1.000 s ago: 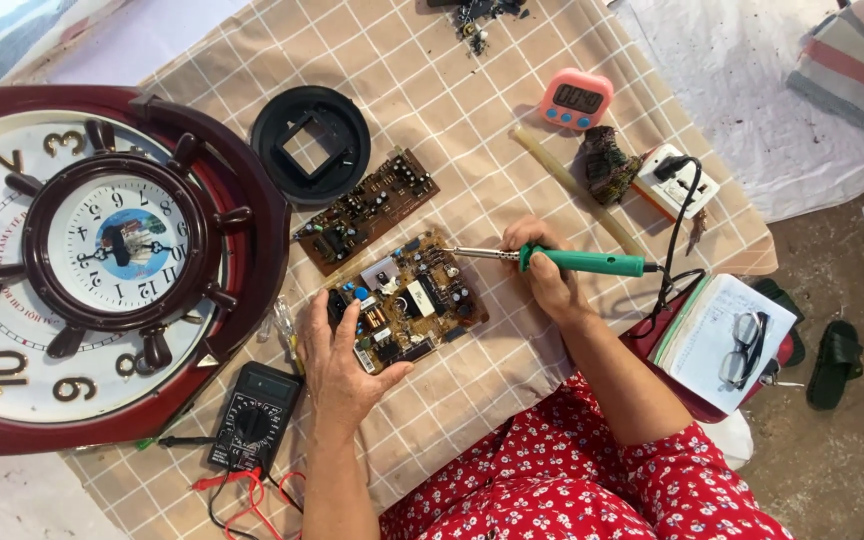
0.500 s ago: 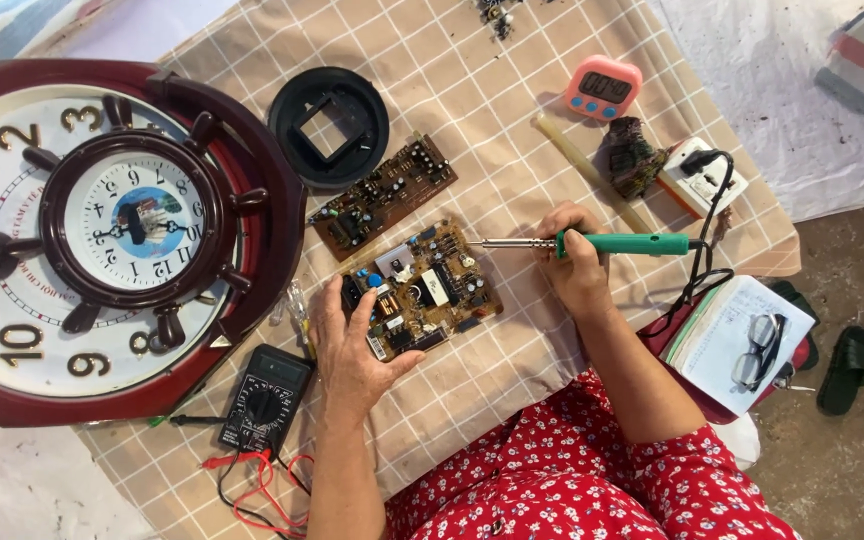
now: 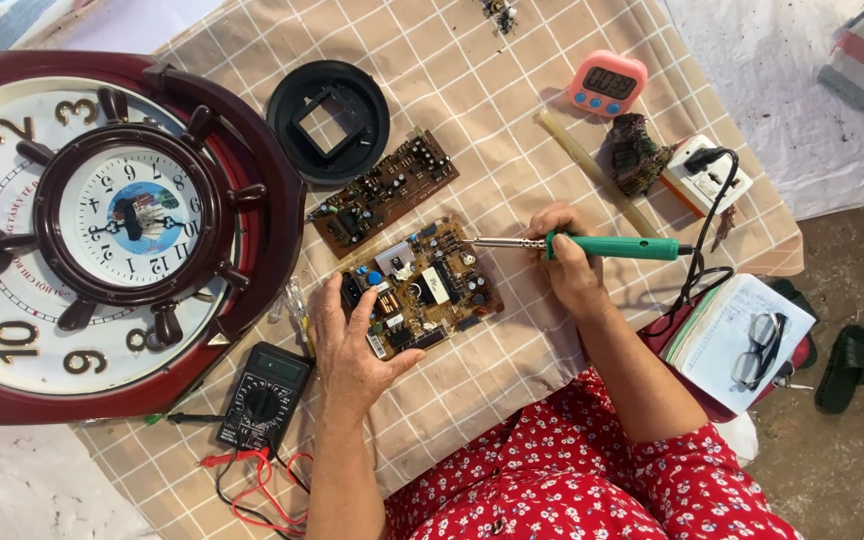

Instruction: Soldering components on a printed circuit board at a repair bench.

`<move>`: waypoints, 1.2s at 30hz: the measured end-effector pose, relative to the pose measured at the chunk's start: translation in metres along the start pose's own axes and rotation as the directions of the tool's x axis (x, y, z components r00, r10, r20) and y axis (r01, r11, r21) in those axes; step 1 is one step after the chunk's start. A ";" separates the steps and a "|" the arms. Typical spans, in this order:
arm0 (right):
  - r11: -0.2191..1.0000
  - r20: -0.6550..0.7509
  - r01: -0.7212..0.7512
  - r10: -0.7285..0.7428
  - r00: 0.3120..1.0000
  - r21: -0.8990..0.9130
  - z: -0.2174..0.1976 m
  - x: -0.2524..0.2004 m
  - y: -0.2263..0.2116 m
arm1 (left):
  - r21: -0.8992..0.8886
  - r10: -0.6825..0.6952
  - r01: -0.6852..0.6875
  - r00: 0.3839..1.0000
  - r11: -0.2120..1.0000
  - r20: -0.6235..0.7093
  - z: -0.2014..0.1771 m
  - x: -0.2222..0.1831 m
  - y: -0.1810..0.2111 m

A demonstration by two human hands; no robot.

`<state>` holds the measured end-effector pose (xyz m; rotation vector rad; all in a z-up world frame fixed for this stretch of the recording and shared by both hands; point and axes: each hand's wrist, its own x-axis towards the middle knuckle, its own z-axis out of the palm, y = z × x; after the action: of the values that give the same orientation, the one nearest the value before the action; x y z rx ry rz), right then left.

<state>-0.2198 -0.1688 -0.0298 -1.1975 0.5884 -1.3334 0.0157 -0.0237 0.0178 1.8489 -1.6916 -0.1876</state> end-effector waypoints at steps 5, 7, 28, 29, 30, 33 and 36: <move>0.999 0.088 0.008 -0.012 0.996 0.041 0.008 0.002 -0.008 | 0.001 0.000 0.000 1.000 1.000 0.001 0.000 0.000 0.001; 0.998 0.089 0.010 -0.015 0.996 0.062 0.005 0.001 -0.003 | -0.001 -0.002 0.002 1.000 1.000 0.002 0.001 -0.001 -0.001; 0.997 -0.103 0.064 -0.060 0.993 0.041 0.011 0.008 -0.021 | 0.004 0.008 -0.008 1.000 1.000 -0.004 0.000 -0.001 -0.002; 0.997 -0.114 0.056 -0.049 0.992 0.057 0.010 0.010 -0.022 | 0.005 0.009 -0.009 1.000 1.000 -0.003 0.000 -0.001 -0.002; 0.997 -0.115 0.056 -0.049 0.992 0.056 0.008 0.008 -0.020 | 0.004 0.010 -0.010 1.000 1.000 -0.002 0.000 0.000 -0.001; 0.997 -0.083 0.040 -0.034 0.996 0.070 0.007 0.005 -0.015 | -0.009 0.007 -0.007 1.000 1.000 0.000 -0.001 0.000 0.000; 0.999 -0.058 0.034 -0.032 0.998 0.028 0.012 0.003 -0.015 | -0.003 0.005 -0.005 1.000 1.000 -0.005 -0.001 0.000 -0.001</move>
<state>-0.2152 -0.1653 -0.0112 -1.1535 0.5905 -1.4037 0.0169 -0.0233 0.0179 1.8412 -1.6911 -0.1831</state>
